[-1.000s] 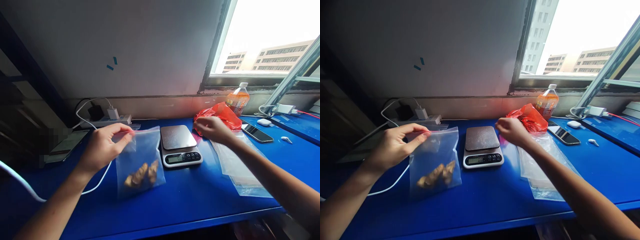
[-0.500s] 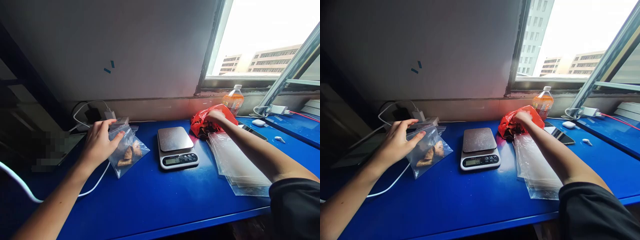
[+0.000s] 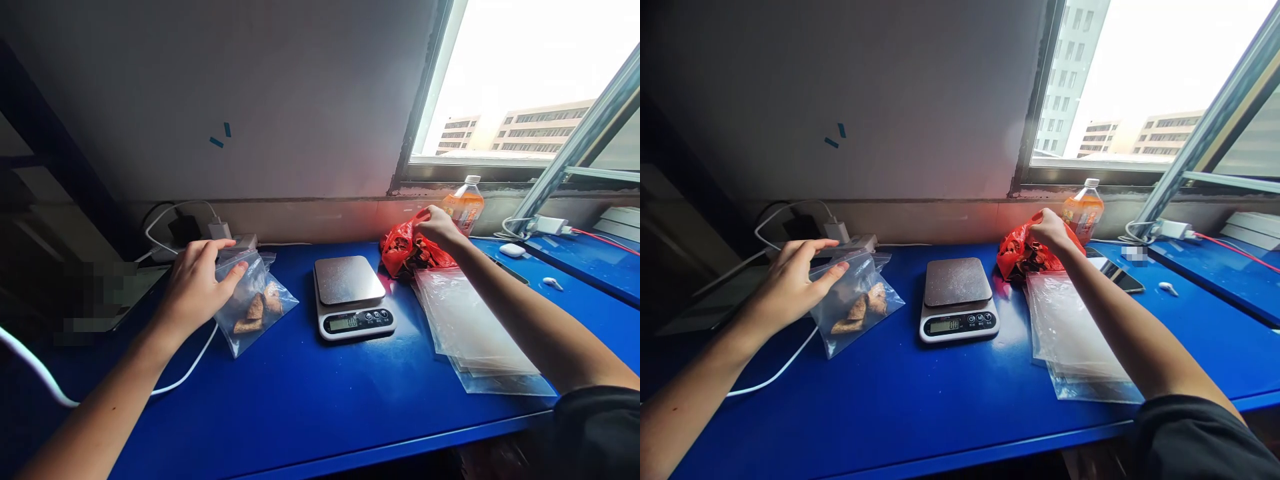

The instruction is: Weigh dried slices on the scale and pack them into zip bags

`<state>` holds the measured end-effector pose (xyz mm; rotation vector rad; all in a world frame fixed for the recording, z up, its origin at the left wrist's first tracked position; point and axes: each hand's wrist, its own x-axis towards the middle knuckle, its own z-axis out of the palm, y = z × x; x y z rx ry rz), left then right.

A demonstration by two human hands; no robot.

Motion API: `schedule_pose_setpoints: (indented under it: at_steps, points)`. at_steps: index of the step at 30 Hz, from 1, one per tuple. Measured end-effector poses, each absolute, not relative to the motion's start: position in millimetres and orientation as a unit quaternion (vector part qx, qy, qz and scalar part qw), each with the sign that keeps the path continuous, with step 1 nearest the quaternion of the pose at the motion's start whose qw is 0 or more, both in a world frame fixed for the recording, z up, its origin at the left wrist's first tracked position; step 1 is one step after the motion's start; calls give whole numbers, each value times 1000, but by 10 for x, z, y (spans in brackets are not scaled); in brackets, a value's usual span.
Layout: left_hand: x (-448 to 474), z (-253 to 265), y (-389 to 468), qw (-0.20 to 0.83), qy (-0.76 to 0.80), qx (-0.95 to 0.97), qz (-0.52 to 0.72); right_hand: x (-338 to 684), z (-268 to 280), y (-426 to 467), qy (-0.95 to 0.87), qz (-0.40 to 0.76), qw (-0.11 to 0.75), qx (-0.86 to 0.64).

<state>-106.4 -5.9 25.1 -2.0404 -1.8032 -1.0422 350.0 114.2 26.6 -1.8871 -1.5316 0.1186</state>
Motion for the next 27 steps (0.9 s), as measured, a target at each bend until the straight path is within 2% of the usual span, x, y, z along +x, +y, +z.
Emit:
schedule_pose_setpoints:
  at_steps: [2, 5, 8, 12, 16, 20, 27]
  points:
    - [-1042, 260, -73, 106, -612, -703, -347, 3551, 324, 1007, -584, 38, 391, -710]
    - [-999, 265, -99, 97, -608, -713, -336, 3568, 335, 766, -556, 60, 515, -649]
    - [-951, 255, -123, 79, -604, -727, -317, 3505, 290, 499, -553, 189, 606, -540]
    - [-904, 231, -146, 50, -596, -748, -288, 3257, 238, 180, -599, 325, 573, -455]
    - [-883, 219, -150, 30, -599, -754, -267, 2886, 166, 3, -677, 348, 504, -408]
    - [-877, 204, -145, 27, -597, -759, -257, 2645, 15, -38, -753, 272, 470, -370]
    - [-849, 185, -161, 27, -582, -777, -240, 2496, -192, 29, -802, 75, 427, -411]
